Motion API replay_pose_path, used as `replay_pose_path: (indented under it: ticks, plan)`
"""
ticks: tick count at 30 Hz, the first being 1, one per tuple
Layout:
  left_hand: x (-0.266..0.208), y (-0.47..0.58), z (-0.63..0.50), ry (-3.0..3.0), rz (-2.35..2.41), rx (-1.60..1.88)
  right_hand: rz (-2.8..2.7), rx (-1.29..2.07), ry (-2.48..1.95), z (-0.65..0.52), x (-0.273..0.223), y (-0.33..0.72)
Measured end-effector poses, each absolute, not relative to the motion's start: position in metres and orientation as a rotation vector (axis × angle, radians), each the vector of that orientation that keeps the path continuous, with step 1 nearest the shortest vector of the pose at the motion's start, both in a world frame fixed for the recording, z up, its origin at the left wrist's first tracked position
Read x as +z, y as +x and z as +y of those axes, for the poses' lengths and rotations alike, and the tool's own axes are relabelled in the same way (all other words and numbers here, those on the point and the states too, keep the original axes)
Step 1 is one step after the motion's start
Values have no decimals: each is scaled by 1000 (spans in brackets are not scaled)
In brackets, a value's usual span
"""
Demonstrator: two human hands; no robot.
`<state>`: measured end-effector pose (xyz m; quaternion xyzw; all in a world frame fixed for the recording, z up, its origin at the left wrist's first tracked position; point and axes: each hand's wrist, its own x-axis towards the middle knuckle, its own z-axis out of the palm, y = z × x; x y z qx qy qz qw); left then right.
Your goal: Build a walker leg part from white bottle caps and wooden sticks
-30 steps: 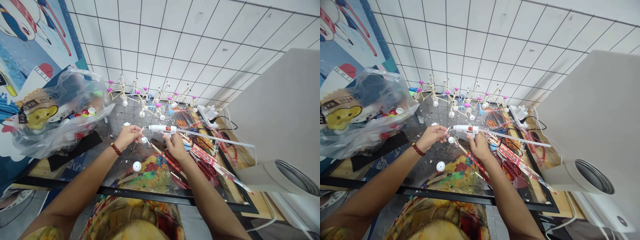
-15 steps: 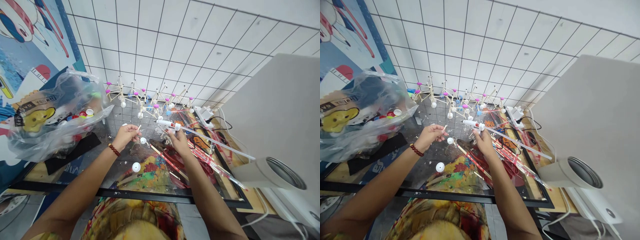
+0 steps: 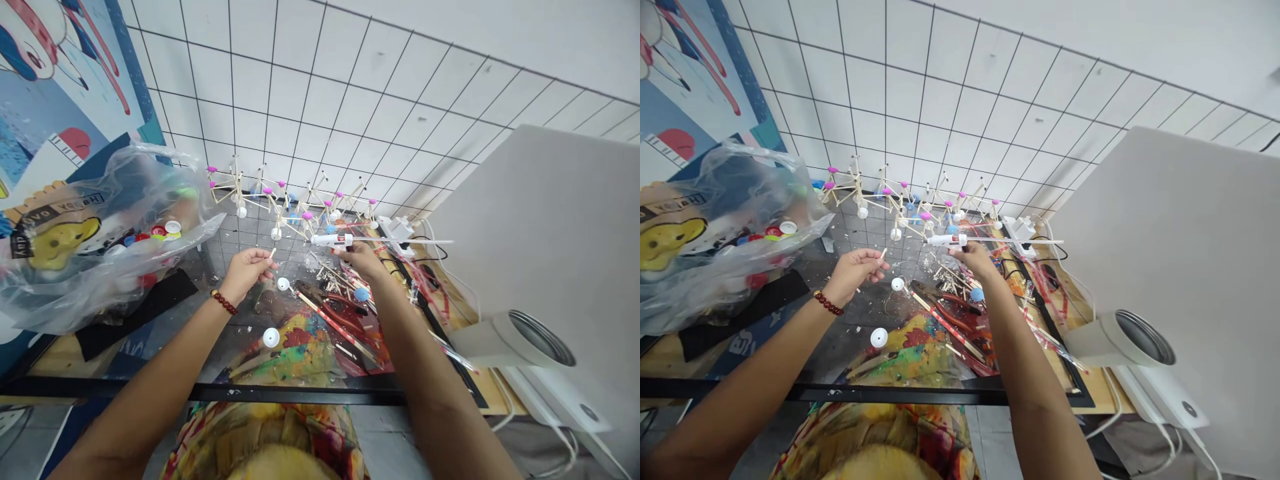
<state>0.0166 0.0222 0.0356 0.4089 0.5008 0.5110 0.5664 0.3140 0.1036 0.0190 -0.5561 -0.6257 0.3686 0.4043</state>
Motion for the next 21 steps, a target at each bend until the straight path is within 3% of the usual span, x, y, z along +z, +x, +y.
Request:
replay_pose_path:
  ticks: [12,21]
  plan:
    - [36,15,23,951,1197,1182,-1618,912,-1411,121,-10,304]
    - [36,17,20,919,1111,1201,-1528,592,-1606,84,15,311]
